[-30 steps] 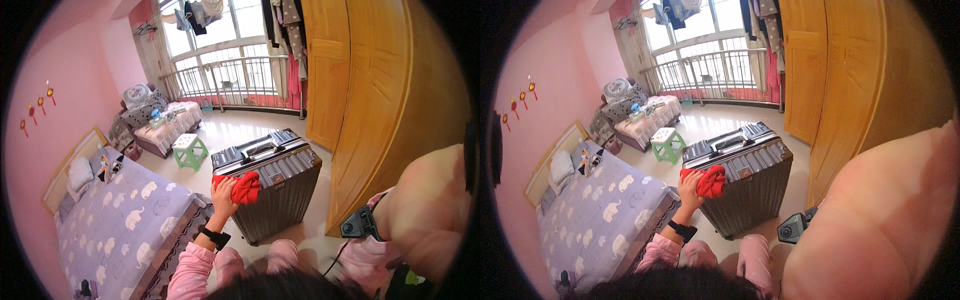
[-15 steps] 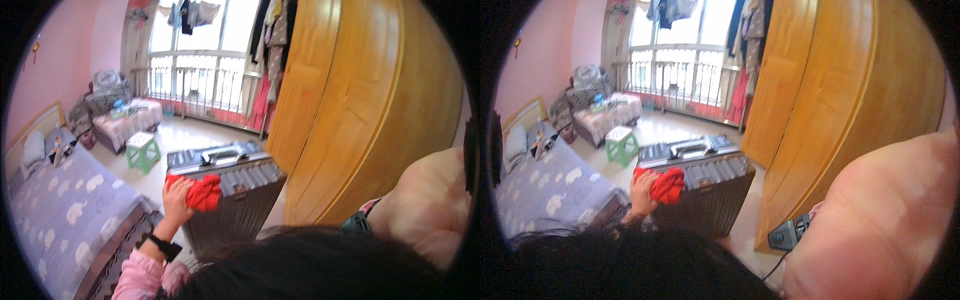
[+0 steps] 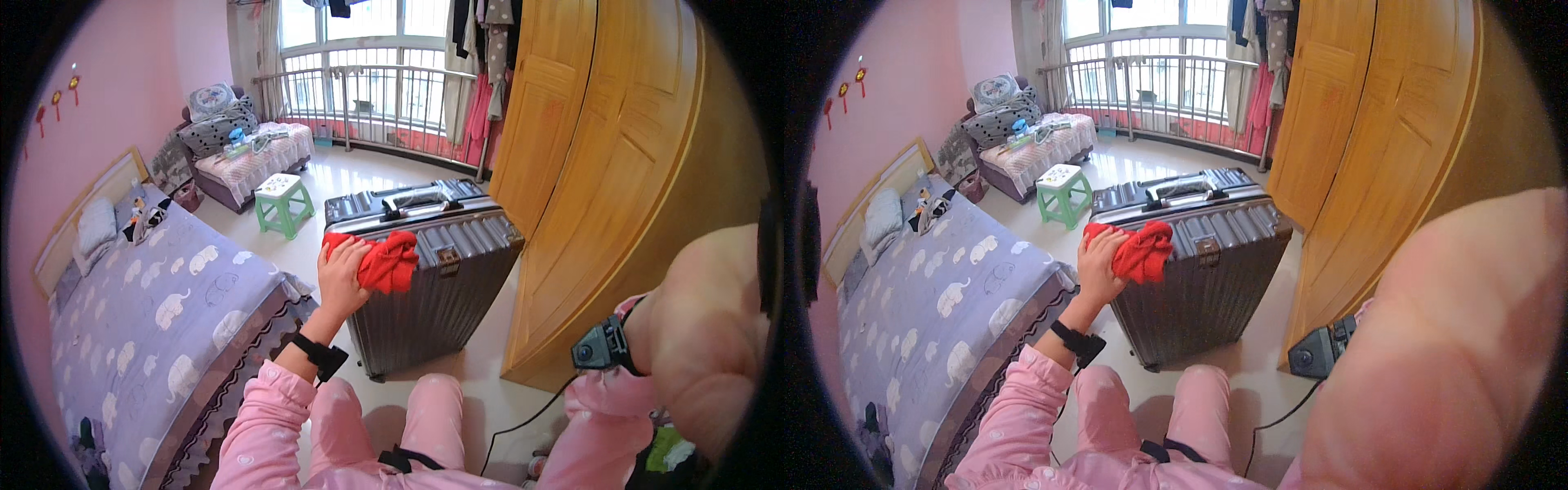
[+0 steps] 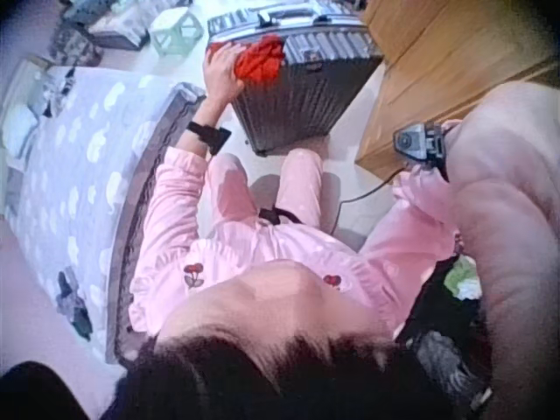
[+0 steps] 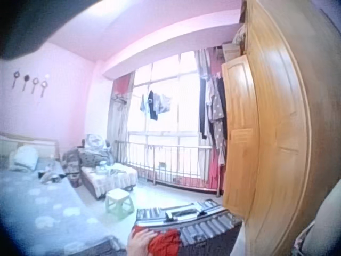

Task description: The person wipes the exterior of a hard-shell suitcase with a red cloth. They rotate the suitcase to clean multiple sides, including the top, front, and side panels, while seated on the floor.

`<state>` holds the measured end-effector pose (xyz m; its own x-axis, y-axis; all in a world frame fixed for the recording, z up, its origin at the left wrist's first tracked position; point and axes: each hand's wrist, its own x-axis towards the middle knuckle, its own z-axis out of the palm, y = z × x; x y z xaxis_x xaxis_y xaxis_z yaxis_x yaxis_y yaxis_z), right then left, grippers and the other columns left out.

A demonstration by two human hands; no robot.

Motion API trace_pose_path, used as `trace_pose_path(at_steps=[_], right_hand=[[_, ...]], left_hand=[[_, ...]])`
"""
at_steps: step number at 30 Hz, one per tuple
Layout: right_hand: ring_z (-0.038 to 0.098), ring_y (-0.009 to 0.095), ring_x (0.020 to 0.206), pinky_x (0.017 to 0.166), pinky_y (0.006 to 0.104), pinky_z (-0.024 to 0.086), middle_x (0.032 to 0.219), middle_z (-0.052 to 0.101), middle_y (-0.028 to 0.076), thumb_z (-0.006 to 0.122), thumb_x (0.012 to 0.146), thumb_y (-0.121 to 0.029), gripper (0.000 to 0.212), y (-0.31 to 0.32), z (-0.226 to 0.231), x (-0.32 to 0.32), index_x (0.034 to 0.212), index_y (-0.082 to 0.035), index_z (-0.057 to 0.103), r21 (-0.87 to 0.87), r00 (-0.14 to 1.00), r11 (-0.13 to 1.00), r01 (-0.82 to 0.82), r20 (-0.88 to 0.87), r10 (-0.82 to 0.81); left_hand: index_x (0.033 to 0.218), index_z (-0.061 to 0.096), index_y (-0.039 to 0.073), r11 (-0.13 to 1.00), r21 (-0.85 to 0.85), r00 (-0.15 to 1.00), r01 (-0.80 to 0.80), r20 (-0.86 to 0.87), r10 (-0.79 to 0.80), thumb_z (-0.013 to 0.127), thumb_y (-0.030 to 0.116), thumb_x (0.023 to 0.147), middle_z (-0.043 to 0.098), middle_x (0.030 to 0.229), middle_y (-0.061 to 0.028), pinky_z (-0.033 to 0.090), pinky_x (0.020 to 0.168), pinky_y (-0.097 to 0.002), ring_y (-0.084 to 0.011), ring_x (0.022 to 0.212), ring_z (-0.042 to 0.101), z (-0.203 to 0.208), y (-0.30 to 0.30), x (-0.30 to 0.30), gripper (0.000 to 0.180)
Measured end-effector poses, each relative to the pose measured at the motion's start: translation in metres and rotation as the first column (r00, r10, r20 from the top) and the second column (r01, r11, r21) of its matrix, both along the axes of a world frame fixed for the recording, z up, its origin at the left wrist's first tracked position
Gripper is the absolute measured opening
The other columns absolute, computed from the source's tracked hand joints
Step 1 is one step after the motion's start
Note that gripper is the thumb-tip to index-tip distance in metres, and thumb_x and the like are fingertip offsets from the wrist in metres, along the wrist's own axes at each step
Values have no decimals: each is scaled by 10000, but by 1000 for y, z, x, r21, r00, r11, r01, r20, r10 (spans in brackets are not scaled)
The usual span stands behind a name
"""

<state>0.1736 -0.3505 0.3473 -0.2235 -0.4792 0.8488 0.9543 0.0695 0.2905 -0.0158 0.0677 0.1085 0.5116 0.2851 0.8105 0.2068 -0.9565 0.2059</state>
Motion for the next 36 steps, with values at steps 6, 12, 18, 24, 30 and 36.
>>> trace_pose_path(at_steps=[6, 12, 18, 24, 30, 36], right_hand=[[647, 225, 1013, 918, 364, 486, 1086, 687, 129, 525, 1075, -210, 231, 3, 4, -8, 1075, -40, 681, 9, 1000, 1000, -7, -4, 7], [648, 235, 1014, 920, 372, 487, 1090, 686, 136, 518, 1079, -212, 237, 38, 12, -46, 1068, -37, 677, 4, 997, 1000, -15, 71, 14], [651, 272, 1035, 922, 393, 489, 1064, 681, 122, 559, 1063, -243, 232, 189, -54, -27, 1063, -47, 681, -706, 930, 658, -263, -366, -20], [637, 375, 1090, 942, 473, 494, 1139, 689, 150, 590, 1019, -348, 316, 284, -183, 57, 1110, -69, 706, -876, 799, 403, -265, -434, -417], [633, 347, 1165, 989, 476, 492, 1227, 688, 136, 603, 1008, -366, 348, 290, -226, 98, 1172, -77, 708, -925, 764, 346, -160, -338, -549], [596, 339, 1290, 1107, 475, 432, 1415, 627, 169, 575, 1023, -384, 454, 287, -238, 68, 1321, -53, 662, -963, 764, 268, -29, -195, -616]], left_hand=[[1288, 659, 149, 999, 8, 996, -47, -73, 47, 823, 222, 676, 673, 1346, -59, 275, 1202, -530, -268, 1347, 559, 3, -1, 0, 638], [1286, 666, 143, 1000, -13, 999, -16, -47, 16, 805, 226, 704, 677, 1338, -64, 277, 1199, -536, -269, 1343, 561, 4, -1, -1, 604], [1367, 623, 173, 994, 37, 966, -101, -235, 107, 814, 311, 750, 643, 1395, -57, 275, 1185, -584, -274, 1391, 517, 13, -6, 4, 660], [1383, 607, 165, 988, 137, 951, -72, -290, 109, 827, 308, 733, 623, 1396, -96, 272, 1174, -619, -306, 1370, 514, 33, -25, 46, 701], [1426, 582, 179, 998, 64, 940, -12, -341, 33, 827, 268, 703, 609, 1437, -76, 288, 1196, -592, -284, 1408, 501, 29, -23, 53, 768], [1425, 590, 186, 998, 52, 944, 46, -330, -26, 831, 210, 664, 621, 1436, -69, 297, 1207, -555, -273, 1409, 510, 27, 10, 40, 798]])
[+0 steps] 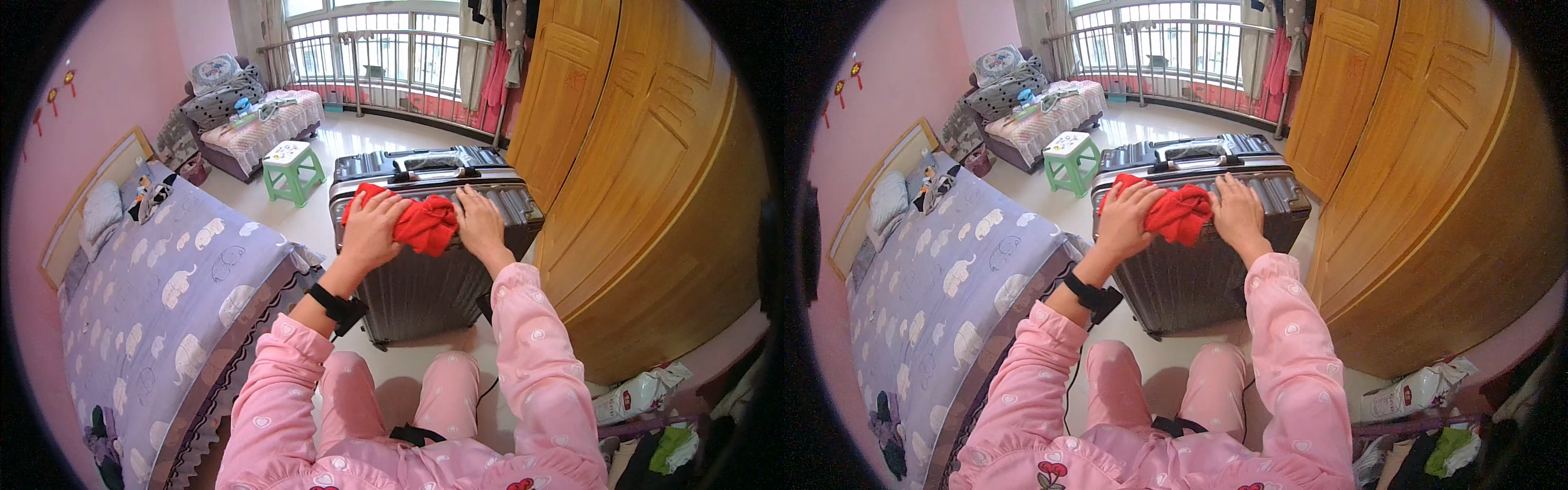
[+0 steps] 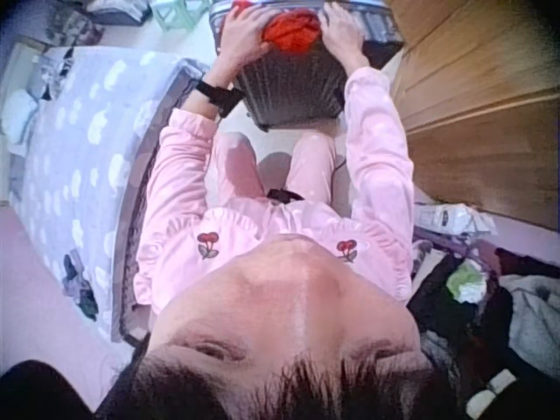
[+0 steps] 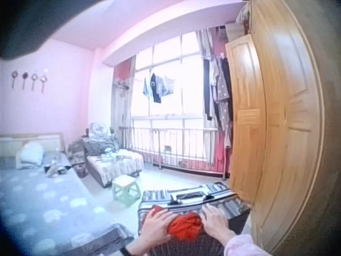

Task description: The person wipes the exterior of a hard-shell suitcase with a red cloth. They rotate the suitcase to clean multiple sides, including the top, front, and side panels, while seated on the floor.

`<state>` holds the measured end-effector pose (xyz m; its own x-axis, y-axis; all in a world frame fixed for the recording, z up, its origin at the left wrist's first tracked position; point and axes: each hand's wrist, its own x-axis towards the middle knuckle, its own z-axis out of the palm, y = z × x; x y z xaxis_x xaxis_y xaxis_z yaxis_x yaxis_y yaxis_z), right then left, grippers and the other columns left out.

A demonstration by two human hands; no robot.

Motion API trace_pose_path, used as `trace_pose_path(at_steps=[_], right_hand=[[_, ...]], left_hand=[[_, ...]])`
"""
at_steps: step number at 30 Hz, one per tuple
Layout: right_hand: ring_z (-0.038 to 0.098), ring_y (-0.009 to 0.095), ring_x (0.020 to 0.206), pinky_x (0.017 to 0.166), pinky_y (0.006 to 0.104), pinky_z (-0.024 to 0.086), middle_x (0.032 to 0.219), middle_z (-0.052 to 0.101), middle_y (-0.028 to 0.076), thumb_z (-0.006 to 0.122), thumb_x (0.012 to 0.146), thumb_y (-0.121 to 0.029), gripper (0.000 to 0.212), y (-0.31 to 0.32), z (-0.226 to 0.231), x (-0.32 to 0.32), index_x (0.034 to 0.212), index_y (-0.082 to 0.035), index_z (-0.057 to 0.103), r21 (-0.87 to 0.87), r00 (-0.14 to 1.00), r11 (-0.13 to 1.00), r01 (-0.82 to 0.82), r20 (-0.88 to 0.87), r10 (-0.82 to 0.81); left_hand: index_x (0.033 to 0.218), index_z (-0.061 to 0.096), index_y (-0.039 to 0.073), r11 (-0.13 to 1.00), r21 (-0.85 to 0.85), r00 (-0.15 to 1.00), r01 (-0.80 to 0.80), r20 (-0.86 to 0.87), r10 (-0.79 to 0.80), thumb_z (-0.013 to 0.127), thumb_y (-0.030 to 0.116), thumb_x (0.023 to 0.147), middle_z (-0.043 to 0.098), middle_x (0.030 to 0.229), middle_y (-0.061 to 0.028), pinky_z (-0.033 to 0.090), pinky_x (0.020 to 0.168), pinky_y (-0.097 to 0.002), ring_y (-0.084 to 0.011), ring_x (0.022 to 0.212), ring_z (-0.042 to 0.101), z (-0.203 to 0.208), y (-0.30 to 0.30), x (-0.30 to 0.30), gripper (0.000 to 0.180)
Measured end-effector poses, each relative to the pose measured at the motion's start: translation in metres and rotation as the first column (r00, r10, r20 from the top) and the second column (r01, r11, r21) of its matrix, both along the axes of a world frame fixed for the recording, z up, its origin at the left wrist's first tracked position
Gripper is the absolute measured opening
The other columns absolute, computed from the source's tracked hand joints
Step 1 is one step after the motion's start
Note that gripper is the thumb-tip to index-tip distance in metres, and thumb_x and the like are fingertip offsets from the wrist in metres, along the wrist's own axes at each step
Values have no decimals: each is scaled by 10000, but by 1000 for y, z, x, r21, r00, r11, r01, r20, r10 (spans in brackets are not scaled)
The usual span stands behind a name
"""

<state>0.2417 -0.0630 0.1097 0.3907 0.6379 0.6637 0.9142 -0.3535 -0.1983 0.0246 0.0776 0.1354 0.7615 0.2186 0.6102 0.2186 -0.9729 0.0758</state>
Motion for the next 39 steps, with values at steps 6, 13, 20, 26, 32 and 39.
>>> trace_pose_path(at_steps=[6, 13, 20, 26, 32, 39], right_hand=[[596, 362, 1293, 1100, 485, 428, 1370, 653, 199, 601, 1001, -405, 460, -20, 28, -35, 1309, -72, 679, -133, 984, 976, -170, -72, 161], [417, 299, 1469, 1202, 542, 277, 1541, 504, 170, 654, 957, -442, 576, -27, 35, -13, 1424, -109, 604, -164, 991, 978, -127, -57, 120], [371, 296, 1508, 1247, 578, 202, 1585, 454, 132, 693, 927, -407, 710, -35, 21, -17, 1541, -133, 463, -224, 980, 957, -183, -114, 161], [420, 342, 1466, 1237, 551, 252, 1562, 473, 179, 647, 971, -352, 570, -46, 29, -25, 1478, -120, 530, -261, 981, 946, -194, -76, 180], [440, 364, 1449, 1229, 518, 281, 1526, 518, 194, 621, 980, -414, 525, -63, 28, -33, 1397, -96, 619, -160, 949, 936, -314, -87, 303], [472, 345, 1422, 1224, 507, 294, 1486, 556, 187, 662, 929, -323, 478, -56, 23, -45, 1349, -96, 644, -96, 934, 946, -310, -214, 285]], left_hand=[[1385, 618, 169, 995, -22, 989, -93, 113, 94, 796, 241, 725, 641, 1401, -75, 306, 1197, -553, -267, 1392, 520, -2, 56, -24, 687], [1387, 640, 191, 993, -117, 999, -35, 8, 36, 782, 245, 738, 625, 1435, -75, 279, 1204, -577, -270, 1416, 506, 1, 16, 1, 667], [1413, 600, 193, 997, -4, 993, 81, 84, -80, 784, 298, 732, 617, 1444, -47, 300, 1201, -560, -259, 1405, 517, -11, -32, 24, 714], [1373, 630, 169, 988, 48, 977, 146, 153, -152, 803, 302, 710, 655, 1388, -58, 325, 1198, -522, -247, 1358, 563, -13, 8, -9, 698], [1315, 665, 153, 996, -65, 968, -68, 239, 81, 770, 255, 744, 683, 1343, -61, 298, 1208, -525, -252, 1342, 573, -15, 19, -17, 589], [1278, 687, 144, 993, -118, 972, -23, 229, 50, 786, 234, 707, 685, 1326, -59, 248, 1219, -549, -258, 1342, 569, -14, -54, 13, 586]])
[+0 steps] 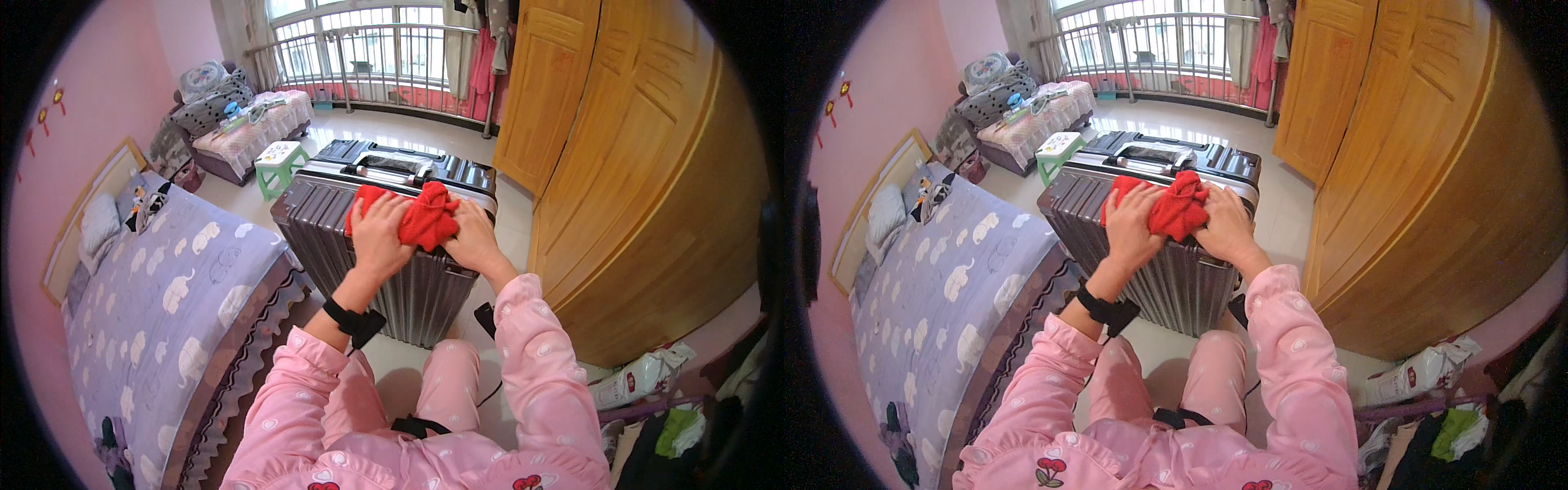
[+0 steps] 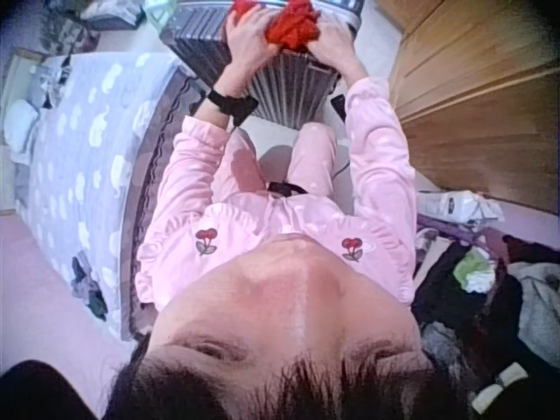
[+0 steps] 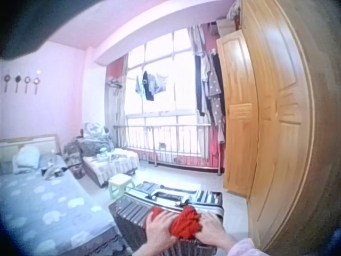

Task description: The person wipes the exterior of a hard-shell suitcase with a red cloth. They rotate the suitcase to clean multiple sides, including the top, front, and side panels, while seated on the floor.

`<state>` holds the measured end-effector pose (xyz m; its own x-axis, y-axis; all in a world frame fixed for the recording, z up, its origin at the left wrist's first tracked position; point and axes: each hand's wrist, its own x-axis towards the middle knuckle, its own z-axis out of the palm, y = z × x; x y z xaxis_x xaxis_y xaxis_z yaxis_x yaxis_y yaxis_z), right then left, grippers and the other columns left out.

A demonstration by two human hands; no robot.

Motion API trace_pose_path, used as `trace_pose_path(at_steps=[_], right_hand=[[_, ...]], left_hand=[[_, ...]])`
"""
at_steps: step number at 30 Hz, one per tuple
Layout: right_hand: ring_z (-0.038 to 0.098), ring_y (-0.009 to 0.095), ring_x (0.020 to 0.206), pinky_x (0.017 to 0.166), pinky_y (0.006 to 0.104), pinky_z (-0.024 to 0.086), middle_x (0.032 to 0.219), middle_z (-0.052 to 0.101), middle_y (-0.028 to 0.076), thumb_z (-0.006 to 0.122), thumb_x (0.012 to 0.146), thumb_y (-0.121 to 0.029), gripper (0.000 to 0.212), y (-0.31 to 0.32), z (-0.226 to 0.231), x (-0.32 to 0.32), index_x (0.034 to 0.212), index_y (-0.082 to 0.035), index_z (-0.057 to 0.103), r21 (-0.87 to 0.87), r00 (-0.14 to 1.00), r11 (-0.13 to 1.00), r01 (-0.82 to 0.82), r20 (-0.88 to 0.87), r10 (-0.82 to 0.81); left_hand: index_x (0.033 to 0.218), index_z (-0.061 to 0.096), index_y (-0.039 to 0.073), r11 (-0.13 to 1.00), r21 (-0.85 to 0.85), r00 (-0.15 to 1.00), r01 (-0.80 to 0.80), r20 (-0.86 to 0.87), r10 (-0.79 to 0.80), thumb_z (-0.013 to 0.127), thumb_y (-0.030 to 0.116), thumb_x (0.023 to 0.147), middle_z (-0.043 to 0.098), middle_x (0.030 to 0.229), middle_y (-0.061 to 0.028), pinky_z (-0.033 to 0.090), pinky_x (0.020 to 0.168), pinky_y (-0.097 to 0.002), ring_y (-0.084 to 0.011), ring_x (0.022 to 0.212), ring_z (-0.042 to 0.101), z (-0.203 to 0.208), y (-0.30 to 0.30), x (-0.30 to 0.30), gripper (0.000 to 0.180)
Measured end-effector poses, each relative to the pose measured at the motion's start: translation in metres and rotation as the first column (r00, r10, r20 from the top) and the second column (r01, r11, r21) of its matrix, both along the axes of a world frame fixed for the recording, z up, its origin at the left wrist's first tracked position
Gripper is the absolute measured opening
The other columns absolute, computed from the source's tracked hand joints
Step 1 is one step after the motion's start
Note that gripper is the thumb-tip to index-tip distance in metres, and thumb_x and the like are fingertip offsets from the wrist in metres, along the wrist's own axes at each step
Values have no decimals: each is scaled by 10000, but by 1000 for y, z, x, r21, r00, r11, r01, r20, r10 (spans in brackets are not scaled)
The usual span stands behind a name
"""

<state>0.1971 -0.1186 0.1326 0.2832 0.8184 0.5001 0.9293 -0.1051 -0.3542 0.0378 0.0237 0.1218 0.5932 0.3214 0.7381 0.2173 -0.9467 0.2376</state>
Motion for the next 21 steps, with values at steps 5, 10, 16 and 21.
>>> trace_pose_path(at_steps=[5, 10, 16, 21], right_hand=[[470, 331, 1429, 1232, 497, 286, 1486, 558, 172, 669, 912, -281, 496, -5, -1, -8, 1371, -98, 622, 68, 1000, 998, 19, 20, -21], [430, 335, 1466, 1242, 496, 269, 1521, 529, 183, 702, 908, -282, 529, -2, -2, -16, 1387, -79, 605, 64, 1000, 998, 15, 22, -16], [436, 353, 1455, 1240, 507, 251, 1508, 526, 221, 665, 929, -377, 531, 14, -6, -34, 1340, -41, 646, 105, 997, 992, 64, 37, -69], [474, 367, 1409, 1237, 507, 249, 1430, 577, 232, 664, 901, -361, 517, 26, -7, -52, 1281, -9, 667, 140, 993, 984, 113, 23, -117]], left_hand=[[1320, 666, 153, 993, 72, 993, 97, 57, -101, 780, 282, 739, 675, 1352, -53, 272, 1211, -534, -255, 1338, 576, -1, -8, -5, 605], [1347, 658, 165, 952, 170, 966, 253, 3, -258, 759, 347, 777, 670, 1370, -55, 313, 1199, -500, -251, 1334, 587, 0, 33, -31, 607], [1310, 671, 110, 998, 36, 998, 61, -2, -61, 780, 302, 753, 686, 1338, -94, 333, 1189, -499, -264, 1310, 602, 1, 66, -29, 600], [1247, 705, 125, 992, -17, 991, -123, 50, 123, 785, 243, 733, 710, 1277, -95, 273, 1214, -513, -263, 1305, 603, -3, 46, -9, 533]])
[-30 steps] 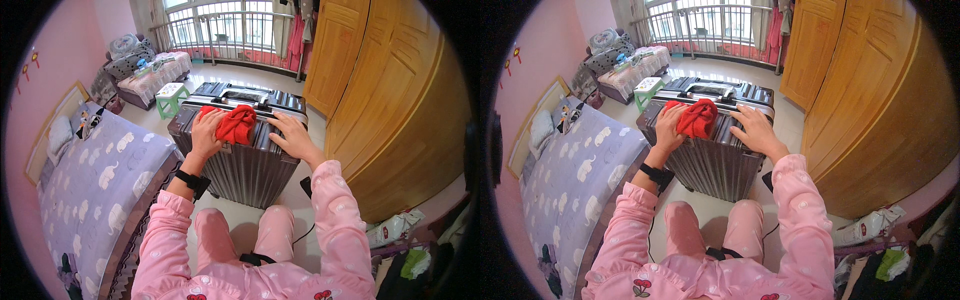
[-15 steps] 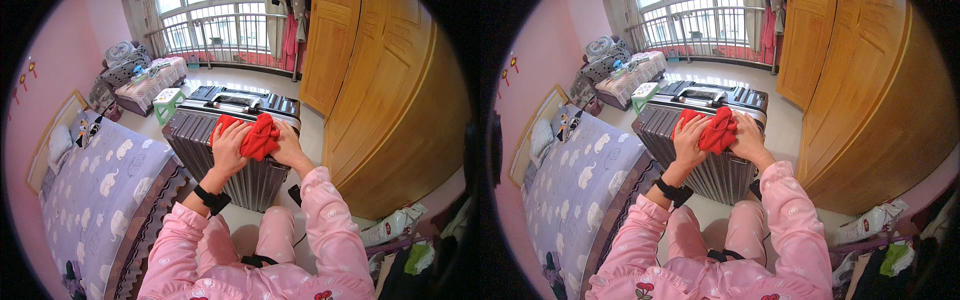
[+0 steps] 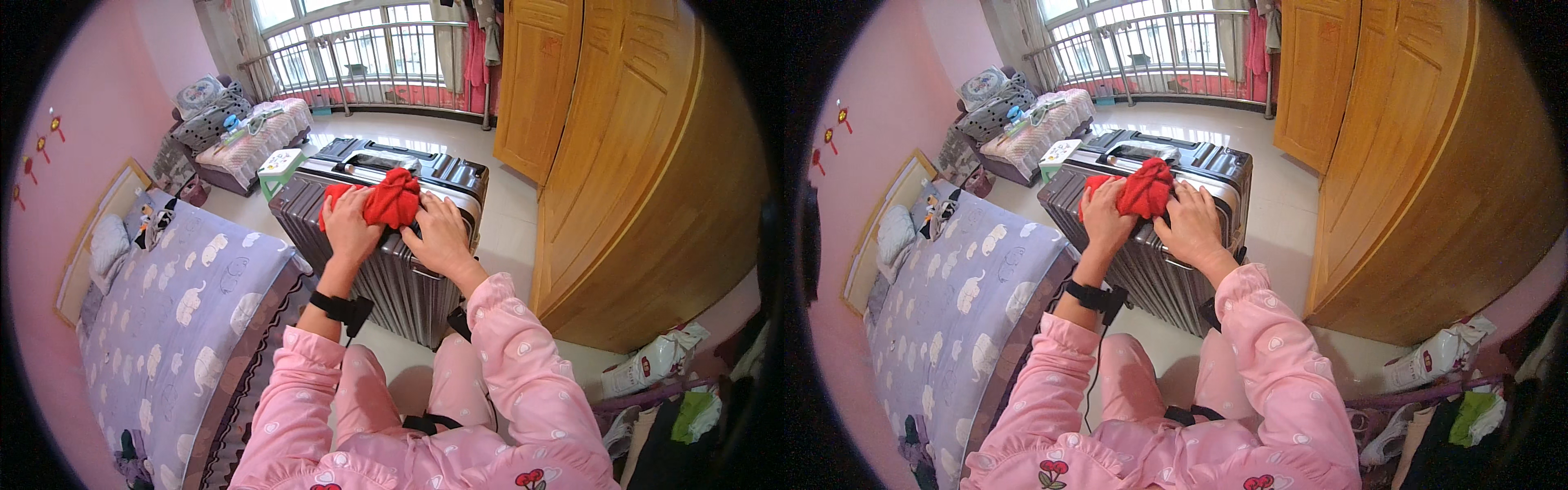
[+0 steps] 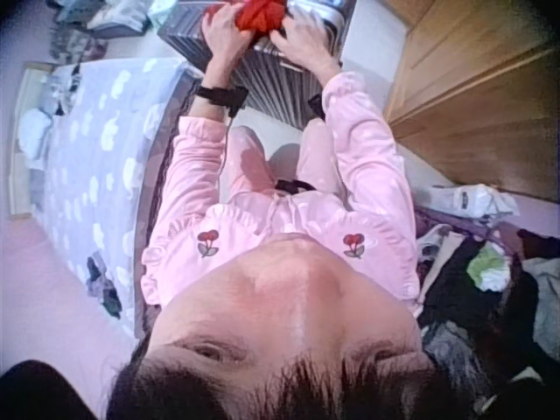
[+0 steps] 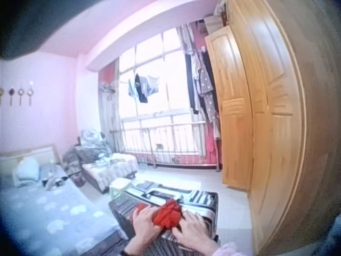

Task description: The person wipes the exterior of a hard-shell suitcase with a red cloth. They rotate the suitcase to clean multiple sides, including the top, front, and side panels, while seated on the floor.

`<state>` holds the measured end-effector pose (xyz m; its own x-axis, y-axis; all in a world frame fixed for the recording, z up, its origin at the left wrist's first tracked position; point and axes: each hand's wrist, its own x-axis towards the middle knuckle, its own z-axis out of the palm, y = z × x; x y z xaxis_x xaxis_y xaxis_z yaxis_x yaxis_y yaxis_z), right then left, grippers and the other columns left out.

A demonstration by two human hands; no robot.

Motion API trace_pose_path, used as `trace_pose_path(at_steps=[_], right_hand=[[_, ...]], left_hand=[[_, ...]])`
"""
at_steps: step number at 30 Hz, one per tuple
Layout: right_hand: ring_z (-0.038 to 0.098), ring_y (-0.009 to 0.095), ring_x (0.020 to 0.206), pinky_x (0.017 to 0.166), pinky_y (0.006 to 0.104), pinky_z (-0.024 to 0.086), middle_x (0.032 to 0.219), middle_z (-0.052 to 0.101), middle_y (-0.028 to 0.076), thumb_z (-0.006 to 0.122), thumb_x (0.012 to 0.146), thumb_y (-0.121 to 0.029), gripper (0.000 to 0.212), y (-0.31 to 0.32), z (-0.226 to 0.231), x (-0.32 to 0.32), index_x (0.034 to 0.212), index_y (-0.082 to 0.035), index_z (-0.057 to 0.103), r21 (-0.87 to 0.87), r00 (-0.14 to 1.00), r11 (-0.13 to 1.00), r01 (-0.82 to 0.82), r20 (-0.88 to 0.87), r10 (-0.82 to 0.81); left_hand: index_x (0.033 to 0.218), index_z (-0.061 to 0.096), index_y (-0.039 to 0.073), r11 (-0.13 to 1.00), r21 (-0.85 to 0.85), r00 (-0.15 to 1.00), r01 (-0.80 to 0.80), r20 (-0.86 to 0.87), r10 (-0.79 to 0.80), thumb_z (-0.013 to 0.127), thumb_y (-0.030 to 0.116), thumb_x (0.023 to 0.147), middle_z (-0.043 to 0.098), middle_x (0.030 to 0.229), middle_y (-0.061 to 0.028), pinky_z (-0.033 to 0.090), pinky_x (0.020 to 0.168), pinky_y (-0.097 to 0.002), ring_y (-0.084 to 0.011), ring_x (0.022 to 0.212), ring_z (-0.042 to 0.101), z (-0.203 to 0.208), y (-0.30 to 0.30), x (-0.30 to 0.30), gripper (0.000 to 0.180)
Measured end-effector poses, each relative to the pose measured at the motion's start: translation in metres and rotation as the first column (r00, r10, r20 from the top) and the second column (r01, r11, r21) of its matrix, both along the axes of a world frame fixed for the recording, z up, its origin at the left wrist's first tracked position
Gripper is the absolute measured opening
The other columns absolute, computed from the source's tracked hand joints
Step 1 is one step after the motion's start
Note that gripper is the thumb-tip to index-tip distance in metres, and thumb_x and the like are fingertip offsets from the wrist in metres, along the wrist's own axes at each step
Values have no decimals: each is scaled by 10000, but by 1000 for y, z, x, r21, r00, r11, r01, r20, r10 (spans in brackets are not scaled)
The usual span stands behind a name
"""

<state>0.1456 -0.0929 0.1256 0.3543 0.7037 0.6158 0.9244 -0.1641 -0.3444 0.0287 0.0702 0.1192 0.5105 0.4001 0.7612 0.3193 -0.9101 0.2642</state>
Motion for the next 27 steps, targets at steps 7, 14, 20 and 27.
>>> trace_pose_path(at_steps=[7, 14, 20, 27], right_hand=[[520, 362, 1353, 1191, 531, 337, 1361, 630, 185, 707, 859, -253, 492, -5, 2, 0, 1284, -16, 634, 177, 964, 983, -55, -249, 99], [454, 323, 1439, 1239, 564, 225, 1419, 597, 155, 615, 841, -154, 433, -10, 0, 3, 1264, -63, 634, 67, 996, 994, -84, 1, 85], [463, 314, 1427, 1254, 574, 173, 1395, 615, 136, 592, 866, -207, 415, -8, -1, 3, 1264, -95, 634, -41, 994, 994, -104, -23, 103], [492, 319, 1386, 1239, 564, 223, 1416, 604, 125, 692, 876, -357, 553, -7, -7, 8, 1374, -131, 609, -104, 997, 994, -45, 65, 52]], left_hand=[[1237, 707, 93, 981, -55, 980, 186, 81, -181, 747, 264, 778, 723, 1254, -111, 275, 1214, -494, -279, 1286, 621, -3, -42, -10, 491], [1195, 675, -13, 760, -383, 827, 525, 441, -350, 675, 263, 972, 732, 1101, -129, 519, 926, -356, -265, 1041, 694, -3, -16, -24, 354], [1155, 679, -12, 598, -466, 682, 652, 705, -195, 606, 389, 1044, 705, 1022, -78, 501, 812, -323, -126, 952, 613, 10, -9, -4, 422], [1314, 671, 101, 978, 65, 977, 196, 67, -201, 713, 422, 779, 707, 1284, -117, 299, 1202, -542, -276, 1282, 629, -5, -41, -10, 624]])
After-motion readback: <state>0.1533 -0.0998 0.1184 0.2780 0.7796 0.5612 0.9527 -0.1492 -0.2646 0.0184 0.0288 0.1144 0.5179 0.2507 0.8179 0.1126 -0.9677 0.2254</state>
